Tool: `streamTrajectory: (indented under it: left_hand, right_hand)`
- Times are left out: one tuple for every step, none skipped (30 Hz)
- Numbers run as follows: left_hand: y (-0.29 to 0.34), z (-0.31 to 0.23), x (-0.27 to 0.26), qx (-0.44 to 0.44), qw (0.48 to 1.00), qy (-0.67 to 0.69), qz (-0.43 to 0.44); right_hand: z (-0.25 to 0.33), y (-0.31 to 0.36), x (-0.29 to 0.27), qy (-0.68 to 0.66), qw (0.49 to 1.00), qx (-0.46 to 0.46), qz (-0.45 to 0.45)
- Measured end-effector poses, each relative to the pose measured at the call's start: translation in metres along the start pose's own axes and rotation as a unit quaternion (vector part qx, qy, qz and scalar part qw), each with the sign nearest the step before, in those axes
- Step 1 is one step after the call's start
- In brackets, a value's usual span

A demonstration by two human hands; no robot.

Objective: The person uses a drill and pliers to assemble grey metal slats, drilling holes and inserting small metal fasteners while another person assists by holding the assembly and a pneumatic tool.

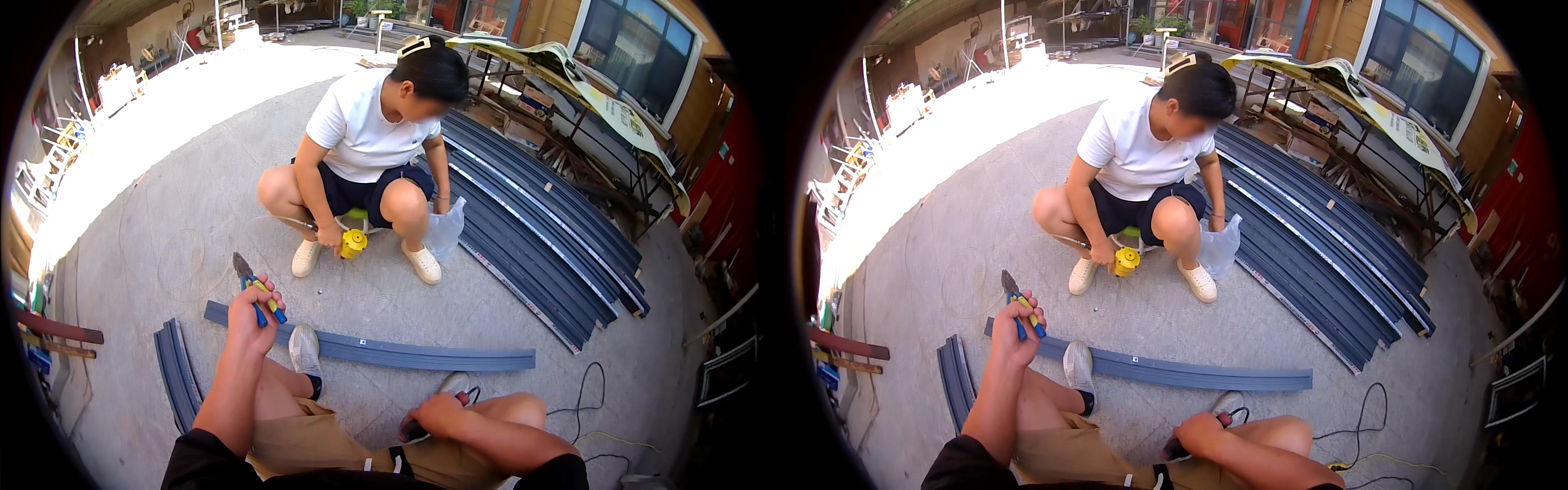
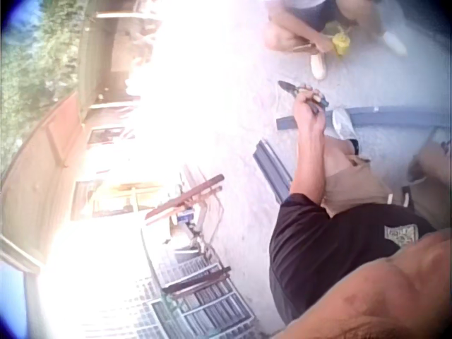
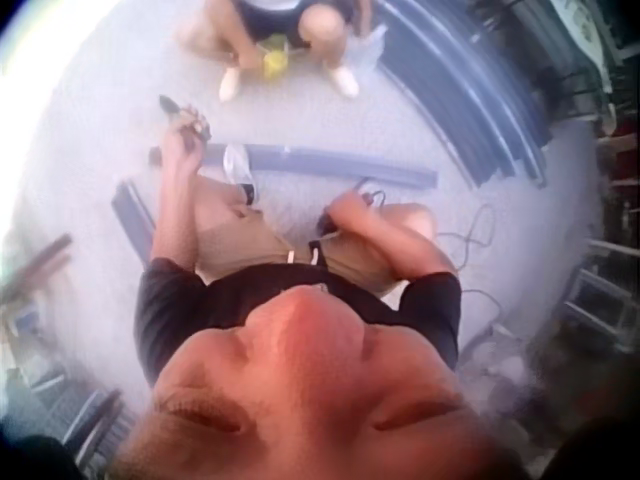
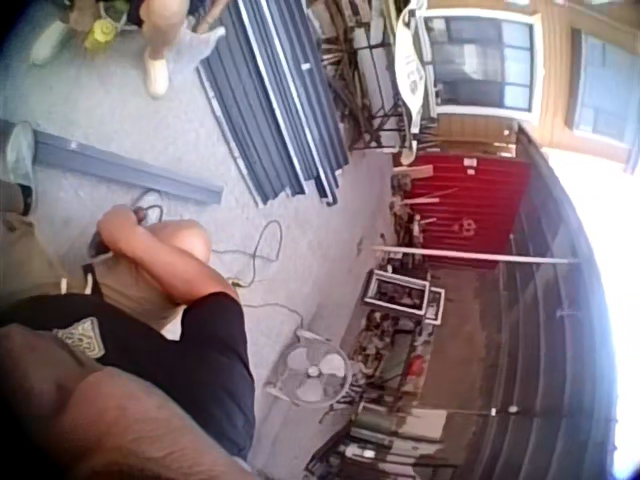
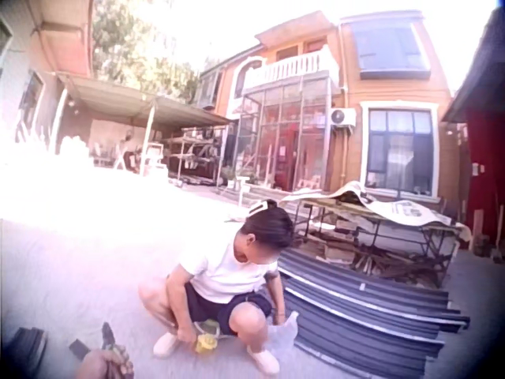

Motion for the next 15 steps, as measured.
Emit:
streamTrajectory:
  left_hand:
    - [0.000,0.000,0.000,0.000,1.000,0.000,0.003]
    - [0.000,0.000,0.000,-0.003,1.000,0.001,0.000]
    - [0.000,-0.001,0.001,-0.002,1.000,0.000,0.003]
    - [0.000,-0.001,0.001,-0.001,1.000,-0.001,0.005]
    - [0.000,-0.001,0.000,-0.002,1.000,0.000,0.001]
    - [0.000,-0.002,0.000,-0.004,1.000,-0.003,0.001]
    - [0.000,-0.003,0.000,-0.005,1.000,-0.007,0.001]
    - [0.001,-0.003,0.000,-0.008,1.000,-0.006,-0.001]
    - [0.002,-0.002,0.003,-0.012,1.000,-0.006,0.003]
    - [0.004,-0.001,0.005,-0.016,1.000,-0.005,0.007]
    - [0.007,-0.001,0.006,-0.017,1.000,-0.005,0.006]
    - [0.010,-0.001,0.008,-0.020,1.000,-0.010,0.003]
    - [0.011,-0.001,0.009,-0.023,1.000,-0.014,0.001]
    - [0.012,-0.001,0.009,-0.023,1.000,-0.014,0.001]
    - [0.013,-0.001,0.008,-0.027,1.000,-0.013,-0.002]
  right_hand:
    - [-0.001,-0.001,0.007,-0.001,1.000,-0.001,0.004]
    - [-0.002,-0.001,0.012,0.014,1.000,-0.008,0.013]
    - [-0.004,0.000,0.016,0.029,0.999,-0.016,0.021]
    - [-0.005,0.001,0.018,0.029,0.999,-0.017,0.026]
    - [-0.003,0.001,0.018,0.024,0.999,-0.018,0.028]
    - [-0.002,0.001,0.018,0.019,0.999,-0.020,0.031]
    - [-0.001,0.002,0.018,0.018,0.999,-0.022,0.035]
    - [-0.001,0.003,0.017,0.004,0.999,-0.015,0.028]
    - [0.000,0.004,0.015,-0.011,1.000,-0.007,0.021]
    - [0.001,0.005,0.013,-0.011,1.000,-0.007,0.024]
    - [0.001,0.005,0.010,-0.020,1.000,-0.003,0.022]
    - [0.002,0.005,0.009,-0.028,0.999,0.001,0.019]
    - [0.002,0.005,0.009,-0.029,0.999,0.001,0.021]
    - [0.002,0.003,0.010,-0.023,0.999,0.001,0.025]
    - [0.002,0.003,0.010,-0.016,0.999,0.001,0.029]
Point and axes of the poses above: each hand's wrist, its own y-axis away from the middle knuckle, its own x-axis out of the palm, z = x × y, the point moved 6 cm from there along -y, towards the middle knuckle, and after that the axes turned 14 degrees about -z, right-handed, at the moved point
